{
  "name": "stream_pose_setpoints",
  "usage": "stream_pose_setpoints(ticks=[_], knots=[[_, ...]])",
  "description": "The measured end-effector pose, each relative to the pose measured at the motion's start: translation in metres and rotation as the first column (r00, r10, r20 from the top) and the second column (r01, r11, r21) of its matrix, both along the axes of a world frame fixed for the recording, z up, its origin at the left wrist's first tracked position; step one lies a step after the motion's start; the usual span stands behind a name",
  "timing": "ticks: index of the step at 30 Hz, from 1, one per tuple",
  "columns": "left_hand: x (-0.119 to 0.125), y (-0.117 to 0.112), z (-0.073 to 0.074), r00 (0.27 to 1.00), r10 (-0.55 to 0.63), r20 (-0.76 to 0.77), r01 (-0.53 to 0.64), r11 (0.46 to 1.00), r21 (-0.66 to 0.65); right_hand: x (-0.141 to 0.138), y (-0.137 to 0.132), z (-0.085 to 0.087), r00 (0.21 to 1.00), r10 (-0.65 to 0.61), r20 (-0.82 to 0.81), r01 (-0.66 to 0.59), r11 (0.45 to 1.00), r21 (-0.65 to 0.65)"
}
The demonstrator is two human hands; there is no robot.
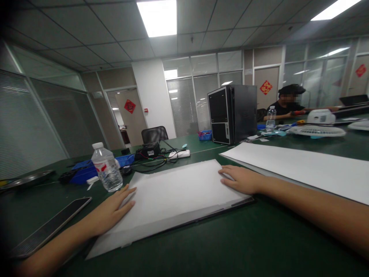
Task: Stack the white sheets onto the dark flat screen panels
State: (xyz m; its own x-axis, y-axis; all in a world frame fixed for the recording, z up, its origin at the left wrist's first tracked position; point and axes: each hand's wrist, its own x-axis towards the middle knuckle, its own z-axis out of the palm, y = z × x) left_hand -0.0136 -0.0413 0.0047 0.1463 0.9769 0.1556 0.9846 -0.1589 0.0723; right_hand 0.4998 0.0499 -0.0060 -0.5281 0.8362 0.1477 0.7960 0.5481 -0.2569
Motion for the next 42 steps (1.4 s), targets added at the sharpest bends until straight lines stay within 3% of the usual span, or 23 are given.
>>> stream_pose_setpoints(ticks=[7, 14, 20, 29, 42], knots=[[-0.001, 0.002, -0.004, 0.997, 0.063, -0.044, -0.066, 0.996, -0.055, -0.001, -0.001, 0.0, 1.0, 0.011, -0.011, -0.011, 1.0, 0.014], [-0.001, 0.004, -0.006, 0.998, 0.056, -0.04, -0.059, 0.996, -0.074, -0.001, 0.0, -0.002, 0.998, 0.046, -0.048, -0.045, 0.999, 0.03], [0.003, 0.0, -0.001, 0.996, 0.066, -0.052, -0.069, 0.995, -0.065, -0.001, -0.007, 0.004, 0.977, 0.207, -0.049, -0.204, 0.978, 0.05], [0.005, -0.001, 0.001, 0.996, 0.063, -0.061, -0.068, 0.994, -0.086, -0.012, -0.033, 0.022, 0.871, 0.491, 0.0, -0.491, 0.871, -0.004], [0.01, -0.006, 0.007, 0.995, 0.082, -0.063, -0.086, 0.994, -0.07, -0.018, -0.04, 0.026, 0.888, 0.46, -0.005, -0.459, 0.886, -0.059]])
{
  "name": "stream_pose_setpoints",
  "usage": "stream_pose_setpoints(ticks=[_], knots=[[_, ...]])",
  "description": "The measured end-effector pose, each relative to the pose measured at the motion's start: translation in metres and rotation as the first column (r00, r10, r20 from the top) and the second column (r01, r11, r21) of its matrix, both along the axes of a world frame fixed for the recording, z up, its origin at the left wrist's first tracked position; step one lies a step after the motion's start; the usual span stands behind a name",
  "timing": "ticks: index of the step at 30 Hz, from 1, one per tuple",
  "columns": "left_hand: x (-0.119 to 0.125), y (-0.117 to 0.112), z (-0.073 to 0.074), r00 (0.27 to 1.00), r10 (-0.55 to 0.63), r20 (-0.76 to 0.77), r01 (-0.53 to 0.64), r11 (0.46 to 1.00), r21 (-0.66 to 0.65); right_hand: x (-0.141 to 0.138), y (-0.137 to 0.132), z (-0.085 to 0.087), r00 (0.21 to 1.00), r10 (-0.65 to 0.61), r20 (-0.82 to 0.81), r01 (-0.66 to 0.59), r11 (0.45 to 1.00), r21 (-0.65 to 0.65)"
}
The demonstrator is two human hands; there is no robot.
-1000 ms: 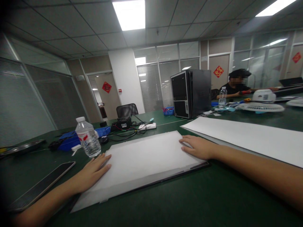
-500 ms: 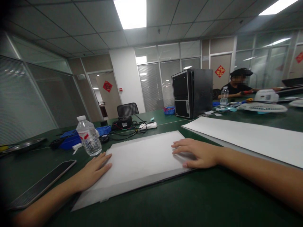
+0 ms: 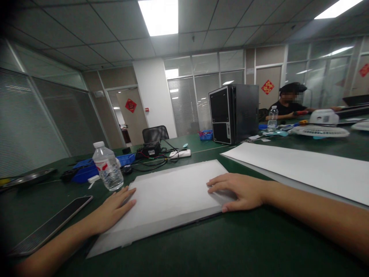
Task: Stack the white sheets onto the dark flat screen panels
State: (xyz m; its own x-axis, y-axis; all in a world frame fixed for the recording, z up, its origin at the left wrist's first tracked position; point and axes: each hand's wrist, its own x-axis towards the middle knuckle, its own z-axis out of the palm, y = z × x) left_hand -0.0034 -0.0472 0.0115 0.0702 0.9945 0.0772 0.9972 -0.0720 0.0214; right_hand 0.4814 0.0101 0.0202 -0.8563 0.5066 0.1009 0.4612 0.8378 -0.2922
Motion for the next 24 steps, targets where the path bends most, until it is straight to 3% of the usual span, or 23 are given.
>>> stream_pose_setpoints(ticks=[12, 24], knots=[[-0.002, 0.001, 0.0, 1.0, -0.018, 0.01, 0.018, 1.0, -0.017, -0.001, 0.002, 0.001, 0.998, -0.063, 0.008, 0.063, 0.998, -0.001], [-0.011, 0.006, -0.008, 0.997, -0.052, 0.054, 0.049, 0.997, 0.055, 0.008, 0.017, -0.007, 0.992, -0.123, -0.031, 0.125, 0.991, 0.054]])
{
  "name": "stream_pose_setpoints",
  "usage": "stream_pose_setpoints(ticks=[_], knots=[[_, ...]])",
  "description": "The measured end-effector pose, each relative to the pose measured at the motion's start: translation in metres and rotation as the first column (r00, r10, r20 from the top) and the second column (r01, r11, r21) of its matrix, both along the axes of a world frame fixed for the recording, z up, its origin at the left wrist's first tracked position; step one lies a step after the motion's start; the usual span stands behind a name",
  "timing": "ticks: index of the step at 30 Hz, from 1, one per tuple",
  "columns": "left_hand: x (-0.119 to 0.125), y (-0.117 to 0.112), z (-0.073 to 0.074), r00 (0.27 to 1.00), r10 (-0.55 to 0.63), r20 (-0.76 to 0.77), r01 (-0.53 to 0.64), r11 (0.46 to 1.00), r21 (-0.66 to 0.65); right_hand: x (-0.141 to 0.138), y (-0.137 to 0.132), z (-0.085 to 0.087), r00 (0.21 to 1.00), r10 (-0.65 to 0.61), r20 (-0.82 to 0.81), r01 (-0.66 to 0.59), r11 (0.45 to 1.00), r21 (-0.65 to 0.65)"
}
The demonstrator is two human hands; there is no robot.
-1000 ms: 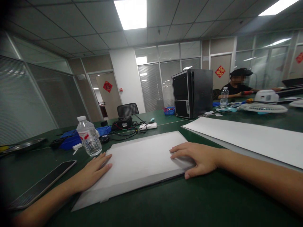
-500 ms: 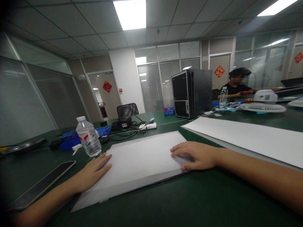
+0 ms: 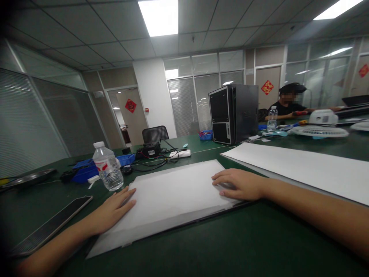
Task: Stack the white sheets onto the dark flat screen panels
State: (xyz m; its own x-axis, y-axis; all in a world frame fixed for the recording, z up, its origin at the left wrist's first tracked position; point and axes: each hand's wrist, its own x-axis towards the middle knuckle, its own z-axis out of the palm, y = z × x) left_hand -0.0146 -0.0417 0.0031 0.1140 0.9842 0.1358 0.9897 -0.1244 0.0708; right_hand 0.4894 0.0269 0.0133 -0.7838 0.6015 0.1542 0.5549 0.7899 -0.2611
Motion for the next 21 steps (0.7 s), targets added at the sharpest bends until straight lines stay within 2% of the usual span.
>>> stream_pose_setpoints(ticks=[8, 21], knots=[[0.0019, -0.0004, 0.0012, 1.0, 0.004, -0.005, -0.004, 1.0, 0.008, 0.0012, 0.0051, -0.0037, 1.0, -0.009, -0.014, 0.009, 0.999, 0.045], [0.0047, -0.003, 0.0038, 1.0, 0.019, -0.025, -0.02, 0.999, -0.034, 0.0014, 0.0048, -0.0035, 1.0, -0.03, -0.003, 0.03, 0.999, 0.02]])
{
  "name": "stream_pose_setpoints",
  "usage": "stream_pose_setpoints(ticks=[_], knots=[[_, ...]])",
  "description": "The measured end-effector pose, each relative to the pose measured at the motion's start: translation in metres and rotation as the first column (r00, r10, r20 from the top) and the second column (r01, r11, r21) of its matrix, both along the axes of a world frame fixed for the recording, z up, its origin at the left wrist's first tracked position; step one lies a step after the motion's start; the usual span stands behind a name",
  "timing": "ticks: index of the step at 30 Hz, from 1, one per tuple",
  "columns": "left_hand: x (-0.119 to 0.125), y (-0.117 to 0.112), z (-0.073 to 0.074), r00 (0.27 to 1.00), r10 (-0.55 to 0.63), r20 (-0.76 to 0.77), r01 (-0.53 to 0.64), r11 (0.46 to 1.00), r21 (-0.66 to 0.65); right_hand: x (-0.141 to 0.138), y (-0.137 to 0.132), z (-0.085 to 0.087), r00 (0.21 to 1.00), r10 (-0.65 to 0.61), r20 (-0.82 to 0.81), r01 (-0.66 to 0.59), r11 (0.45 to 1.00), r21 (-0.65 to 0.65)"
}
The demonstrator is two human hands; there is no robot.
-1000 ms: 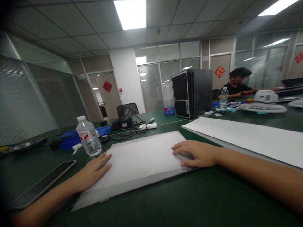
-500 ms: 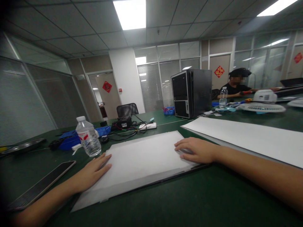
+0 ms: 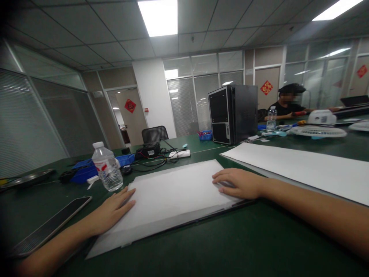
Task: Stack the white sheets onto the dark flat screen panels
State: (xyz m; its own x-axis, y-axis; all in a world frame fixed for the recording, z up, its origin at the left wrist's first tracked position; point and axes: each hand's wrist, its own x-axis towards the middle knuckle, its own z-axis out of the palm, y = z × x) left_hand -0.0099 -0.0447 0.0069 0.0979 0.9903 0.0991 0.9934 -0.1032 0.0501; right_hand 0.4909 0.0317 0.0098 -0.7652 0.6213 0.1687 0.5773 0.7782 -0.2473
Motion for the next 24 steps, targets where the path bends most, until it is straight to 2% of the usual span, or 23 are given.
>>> stream_pose_setpoints(ticks=[9, 17, 24], knots=[[0.009, -0.007, 0.008, 1.0, 0.011, -0.023, -0.013, 0.998, -0.065, 0.001, 0.002, -0.002, 1.0, 0.003, 0.012, -0.003, 1.0, -0.017], [0.007, -0.006, 0.006, 0.999, -0.008, -0.032, 0.007, 0.999, -0.045, 0.002, 0.006, -0.006, 1.0, 0.014, -0.009, -0.014, 1.0, -0.019], [0.01, -0.008, 0.01, 0.998, 0.001, -0.058, -0.006, 0.997, -0.079, 0.001, 0.003, -0.005, 1.0, 0.006, -0.03, -0.006, 1.0, -0.013]])
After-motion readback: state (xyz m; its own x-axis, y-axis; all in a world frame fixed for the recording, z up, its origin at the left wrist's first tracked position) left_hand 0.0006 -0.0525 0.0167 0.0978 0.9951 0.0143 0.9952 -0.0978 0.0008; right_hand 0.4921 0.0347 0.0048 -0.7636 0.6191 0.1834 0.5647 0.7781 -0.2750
